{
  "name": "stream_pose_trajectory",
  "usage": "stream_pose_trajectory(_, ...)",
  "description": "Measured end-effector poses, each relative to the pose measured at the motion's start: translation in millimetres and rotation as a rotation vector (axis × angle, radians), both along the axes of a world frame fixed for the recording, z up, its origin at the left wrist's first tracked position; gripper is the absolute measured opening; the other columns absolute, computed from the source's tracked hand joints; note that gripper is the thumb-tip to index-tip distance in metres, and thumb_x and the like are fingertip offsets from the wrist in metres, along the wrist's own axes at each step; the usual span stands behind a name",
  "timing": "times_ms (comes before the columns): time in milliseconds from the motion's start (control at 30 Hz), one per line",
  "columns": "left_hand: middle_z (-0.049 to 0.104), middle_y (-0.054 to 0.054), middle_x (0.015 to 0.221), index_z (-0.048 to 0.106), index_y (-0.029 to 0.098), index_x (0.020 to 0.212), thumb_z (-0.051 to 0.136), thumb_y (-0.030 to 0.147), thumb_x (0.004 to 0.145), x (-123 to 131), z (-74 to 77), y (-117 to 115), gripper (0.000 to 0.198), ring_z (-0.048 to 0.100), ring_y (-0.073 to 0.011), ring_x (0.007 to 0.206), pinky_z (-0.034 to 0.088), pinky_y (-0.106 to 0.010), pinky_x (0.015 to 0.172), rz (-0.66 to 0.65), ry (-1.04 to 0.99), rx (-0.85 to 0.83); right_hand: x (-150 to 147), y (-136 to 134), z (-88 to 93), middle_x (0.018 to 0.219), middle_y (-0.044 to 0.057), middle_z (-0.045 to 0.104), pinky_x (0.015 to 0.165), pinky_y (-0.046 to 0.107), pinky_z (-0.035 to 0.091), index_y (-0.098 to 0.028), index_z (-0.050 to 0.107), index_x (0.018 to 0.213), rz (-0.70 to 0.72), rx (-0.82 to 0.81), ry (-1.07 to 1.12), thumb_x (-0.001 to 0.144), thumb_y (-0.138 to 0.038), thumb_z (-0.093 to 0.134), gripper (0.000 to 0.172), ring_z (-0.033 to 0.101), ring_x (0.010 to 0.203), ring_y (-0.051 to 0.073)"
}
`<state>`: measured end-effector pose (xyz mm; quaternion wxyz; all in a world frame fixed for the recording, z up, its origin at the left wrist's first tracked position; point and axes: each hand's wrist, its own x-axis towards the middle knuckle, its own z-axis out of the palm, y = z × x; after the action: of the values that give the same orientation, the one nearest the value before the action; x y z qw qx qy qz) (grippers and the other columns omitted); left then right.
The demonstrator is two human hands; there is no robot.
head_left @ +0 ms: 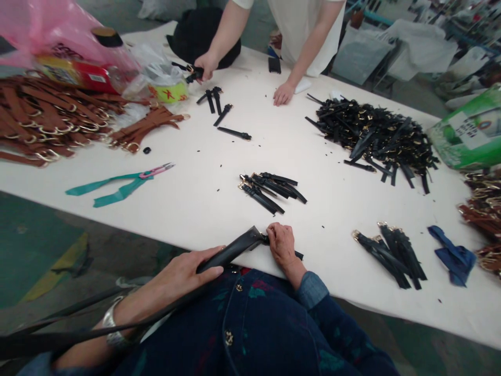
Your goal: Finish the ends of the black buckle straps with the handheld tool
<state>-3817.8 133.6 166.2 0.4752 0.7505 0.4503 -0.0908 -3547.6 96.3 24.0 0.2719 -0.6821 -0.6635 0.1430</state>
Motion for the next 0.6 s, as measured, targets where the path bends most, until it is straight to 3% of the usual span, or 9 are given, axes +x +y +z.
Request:
stream_pose_trajectory(200, 0.06, 0.0, 0.139, 0.052, 0.028, 0.141, 0.047, 0.058, 0.09, 15.6, 2.4, 0.8, 0.059, 0.057, -0.0278, 0.124, 0.04, -0.032, 0.106, 0.026, -0.086, 0.029, 0.9, -1.9, 6.4, 0.084, 0.004, 0.065, 0.084, 0.036, 0.037, -0.021, 0.055, 0.091, -0.011, 0.017, 0.081, 0.097, -0.022, 0.037, 0.019, 0.055, 0.078, 0.019)
stream_pose_trajectory(367, 0.064, -0.003, 0.134, 0.055, 0.024, 0.138, 0.047, 0.053, 0.089, 26.3, 2.3, -1.9, 0.057, 0.06, -0.0294, 0.118, 0.043, -0.034, 0.103, 0.063, -0.037, 0.05, 3.7, -14.2, 15.3, 0.079, 0.002, 0.063, 0.084, 0.036, 0.042, -0.021, 0.054, 0.104, -0.01, 0.053, 0.22, 0.089, -0.02, 0.046, 0.018, 0.056, 0.083, 0.02)
stream_pose_trajectory(467, 0.063, -0.002, 0.135, 0.053, 0.025, 0.139, 0.047, 0.053, 0.089, 25.2, 1.0, -3.7, 0.058, 0.06, -0.0292, 0.12, 0.044, -0.035, 0.103, 0.063, -0.042, 0.063, 7.6, -24.8, 16.5, 0.085, 0.004, 0.064, 0.082, 0.037, 0.044, -0.02, 0.055, 0.107, 0.005, 0.061, 0.204, 0.08, -0.023, 0.059, 0.028, 0.056, 0.083, 0.021)
stream_pose_trajectory(600, 0.059, -0.002, 0.139, 0.05, 0.026, 0.142, 0.046, 0.057, 0.088, 15.6, 0.3, -7.0, 0.062, 0.058, -0.0296, 0.123, 0.042, -0.037, 0.106, 0.049, 0.013, 0.068, 12.0, -34.0, 12.0, 0.09, 0.007, 0.064, 0.08, 0.038, 0.044, -0.02, 0.059, 0.099, 0.01, 0.025, 0.116, 0.079, -0.029, 0.064, 0.022, 0.054, 0.086, 0.023)
